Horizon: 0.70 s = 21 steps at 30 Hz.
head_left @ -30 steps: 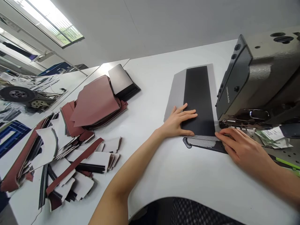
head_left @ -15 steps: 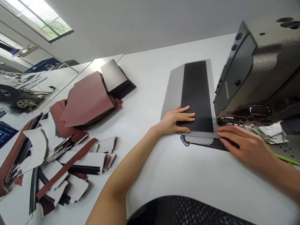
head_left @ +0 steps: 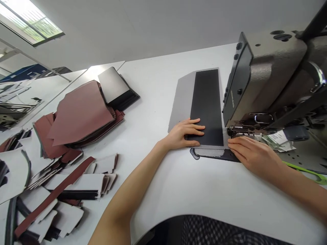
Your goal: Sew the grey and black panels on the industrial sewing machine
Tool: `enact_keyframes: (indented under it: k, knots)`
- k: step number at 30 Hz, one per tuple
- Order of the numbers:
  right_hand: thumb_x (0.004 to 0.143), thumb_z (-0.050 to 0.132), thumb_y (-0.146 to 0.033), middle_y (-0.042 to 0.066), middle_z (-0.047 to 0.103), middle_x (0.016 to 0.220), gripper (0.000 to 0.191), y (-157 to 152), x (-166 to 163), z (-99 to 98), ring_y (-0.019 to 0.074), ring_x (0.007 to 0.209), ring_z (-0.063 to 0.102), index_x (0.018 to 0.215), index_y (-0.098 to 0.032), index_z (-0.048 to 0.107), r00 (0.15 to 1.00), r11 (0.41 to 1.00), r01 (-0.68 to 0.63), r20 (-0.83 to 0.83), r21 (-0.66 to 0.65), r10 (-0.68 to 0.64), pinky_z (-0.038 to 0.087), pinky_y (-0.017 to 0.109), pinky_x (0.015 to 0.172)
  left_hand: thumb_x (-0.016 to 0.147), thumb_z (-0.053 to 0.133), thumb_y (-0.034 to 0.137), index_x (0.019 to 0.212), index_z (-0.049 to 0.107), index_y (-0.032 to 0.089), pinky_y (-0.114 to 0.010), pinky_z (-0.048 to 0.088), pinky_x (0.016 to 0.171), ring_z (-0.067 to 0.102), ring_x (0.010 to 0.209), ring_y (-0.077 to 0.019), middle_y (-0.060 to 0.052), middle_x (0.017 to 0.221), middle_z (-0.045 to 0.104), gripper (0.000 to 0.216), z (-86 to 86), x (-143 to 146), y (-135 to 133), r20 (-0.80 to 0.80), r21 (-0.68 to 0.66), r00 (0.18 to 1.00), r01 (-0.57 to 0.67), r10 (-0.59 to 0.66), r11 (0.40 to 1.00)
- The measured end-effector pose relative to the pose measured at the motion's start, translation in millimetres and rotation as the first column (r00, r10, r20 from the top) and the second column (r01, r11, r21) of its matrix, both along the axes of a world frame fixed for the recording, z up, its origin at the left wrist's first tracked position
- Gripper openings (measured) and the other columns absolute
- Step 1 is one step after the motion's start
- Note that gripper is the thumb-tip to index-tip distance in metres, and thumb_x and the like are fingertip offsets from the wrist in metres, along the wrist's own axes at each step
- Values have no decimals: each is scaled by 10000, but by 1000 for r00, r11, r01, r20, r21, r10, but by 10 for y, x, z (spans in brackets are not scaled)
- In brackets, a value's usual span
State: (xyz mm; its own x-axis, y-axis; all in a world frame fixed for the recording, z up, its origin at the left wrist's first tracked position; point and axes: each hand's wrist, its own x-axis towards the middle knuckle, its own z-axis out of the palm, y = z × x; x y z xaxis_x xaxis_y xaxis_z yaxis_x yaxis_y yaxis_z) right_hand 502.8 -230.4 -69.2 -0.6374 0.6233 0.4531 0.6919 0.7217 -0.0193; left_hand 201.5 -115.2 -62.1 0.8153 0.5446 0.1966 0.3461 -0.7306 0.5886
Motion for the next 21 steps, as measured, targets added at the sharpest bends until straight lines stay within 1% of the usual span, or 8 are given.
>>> enact_keyframes:
  k: [3, 7, 10, 13, 15, 17, 19, 21]
  knots:
    - [926, 468, 20, 98, 652, 1075, 256, 16, 9, 40, 182, 964, 613, 1008, -100, 679, 1000, 998, 19, 21, -64, -17, 505, 302, 845, 893, 714, 382, 1185, 718, 265, -511, 364, 1180, 448, 1427, -292, -42, 1344, 667, 315, 62, 47, -34, -51, 18, 999, -12, 13, 1000]
    - [877, 424, 54, 58, 595, 843, 305, 63, -11, 122, 163, 725, 541, 800, -147, 640, 990, 992, 17, 140, -124, 0, 438, 295, 632, 984, 575, 293, 1050, 743, 220, -487, 407, 1141, 520, 1349, -267, -59, 1211, 720, 194, 150, 192, -77, -80, 147, 997, -8, 20, 989]
    - [857, 411, 65, 53, 542, 766, 324, 91, -27, 127, 170, 676, 482, 702, -159, 585, 974, 998, -31, 220, -59, 44, 404, 309, 613, 989, 500, 173, 1047, 743, 216, -417, 500, 1054, 566, 1263, -233, -64, 1227, 710, 254, 167, 294, -103, -47, 120, 996, 82, -76, 989]
    - [873, 433, 48, 76, 574, 803, 305, 100, -23, 81, 193, 750, 519, 718, -154, 600, 978, 999, -39, 204, -13, 41, 433, 323, 668, 977, 410, 79, 1113, 740, 236, -373, 549, 976, 592, 1163, -207, -46, 1267, 698, 390, 142, 339, -133, -29, 44, 992, 121, -120, 992]
    - [876, 445, 51, 88, 604, 841, 304, 102, -7, 54, 204, 812, 552, 720, -151, 608, 980, 999, -54, 192, 1, 53, 455, 326, 712, 990, 433, 115, 1135, 739, 245, -401, 508, 1053, 564, 1241, -220, -48, 1278, 692, 363, 110, 341, -156, -26, 31, 991, 131, -130, 991]
    - [890, 454, 40, 98, 627, 890, 293, 103, 17, 43, 208, 863, 580, 735, -146, 619, 981, 997, -78, 177, -8, 78, 469, 324, 748, 1003, 515, 235, 1187, 720, 251, -467, 387, 1179, 476, 1387, -248, -57, 1346, 654, 275, 75, 336, -183, -38, 30, 992, 118, -117, 993]
    - [925, 464, -5, 109, 642, 963, 262, 102, 44, 42, 210, 915, 603, 785, -138, 641, 986, 995, -90, 135, -44, 95, 481, 320, 780, 982, 588, 358, 1235, 694, 257, -531, 258, 1240, 386, 1470, -279, -61, 1425, 601, 292, 43, 335, -211, -56, 38, 997, 57, -54, 998]
    - [953, 471, -51, 102, 650, 1016, 239, 97, 67, 42, 201, 935, 618, 839, -139, 661, 997, 994, -62, 44, -92, 67, 489, 309, 792, 973, 600, 409, 1271, 671, 259, -563, 200, 1248, 363, 1485, -286, -59, 1458, 576, 341, 17, 342, -239, -69, 55, 998, -5, 9, 998]
